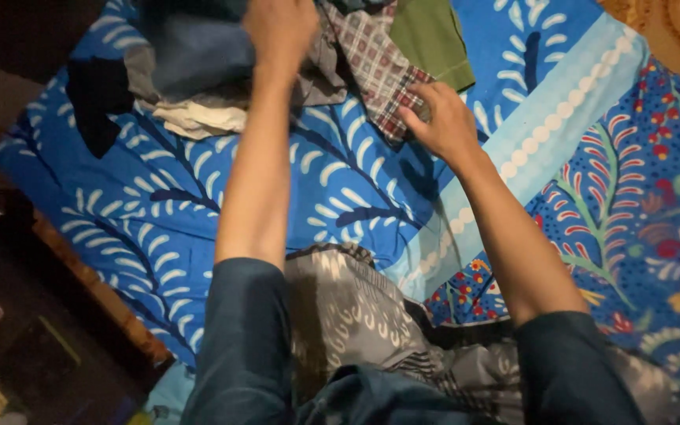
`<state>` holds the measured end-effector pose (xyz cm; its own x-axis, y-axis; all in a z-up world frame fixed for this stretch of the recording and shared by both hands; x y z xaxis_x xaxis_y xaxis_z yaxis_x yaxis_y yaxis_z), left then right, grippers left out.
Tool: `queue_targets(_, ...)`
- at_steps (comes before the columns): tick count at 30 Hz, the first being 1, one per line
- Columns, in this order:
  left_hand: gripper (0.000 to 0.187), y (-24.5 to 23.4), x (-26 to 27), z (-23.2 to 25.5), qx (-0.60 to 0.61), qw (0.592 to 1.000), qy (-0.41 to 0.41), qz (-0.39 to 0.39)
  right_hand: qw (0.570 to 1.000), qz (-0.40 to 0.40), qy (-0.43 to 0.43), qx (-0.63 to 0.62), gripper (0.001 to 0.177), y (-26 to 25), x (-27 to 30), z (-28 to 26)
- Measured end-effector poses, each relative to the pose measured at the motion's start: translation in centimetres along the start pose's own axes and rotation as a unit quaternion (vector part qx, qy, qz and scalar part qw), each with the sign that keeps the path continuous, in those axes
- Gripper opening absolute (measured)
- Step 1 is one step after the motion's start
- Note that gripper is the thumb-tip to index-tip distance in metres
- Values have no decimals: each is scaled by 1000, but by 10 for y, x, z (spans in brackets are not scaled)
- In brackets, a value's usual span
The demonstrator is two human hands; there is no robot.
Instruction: The recorder is folding different pieces of clothing including jeans and a plaid shirt while sitting on a bed.
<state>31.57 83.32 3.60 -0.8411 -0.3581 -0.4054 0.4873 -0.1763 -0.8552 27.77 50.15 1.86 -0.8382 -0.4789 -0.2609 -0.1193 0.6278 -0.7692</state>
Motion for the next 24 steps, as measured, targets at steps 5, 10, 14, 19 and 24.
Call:
queue_targets(5,49,19,69,68,77,988,133,10,994,-5,44,-104,49,-19,0,-7)
queue_targets(10,43,31,146,143,141,978,133,-71,967,4,159,-198,69,-30,10,7)
queue_targets(14,38,61,225,198,154,950,215,-167,946,61,207,-241,69,-17,28,59)
queue_targets(19,45,69,322,248,198,919,264,-214,929,84,298,-203,62,-21,86,139)
queue_targets(24,40,75,383,276,204,896,296,-262,875,12,412,-252,49,3,174,207)
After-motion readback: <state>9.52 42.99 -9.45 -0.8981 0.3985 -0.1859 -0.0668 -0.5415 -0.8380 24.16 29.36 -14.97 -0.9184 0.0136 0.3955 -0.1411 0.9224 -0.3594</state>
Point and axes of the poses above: each hand's wrist, its own x-axis away from the middle knuckle, its own y-axis out of the palm, z = x × y, the point moved 4 cm from there along -x, towards the middle knuckle, and after that the axes turned 7 degrees about y, right-handed, at the moved point
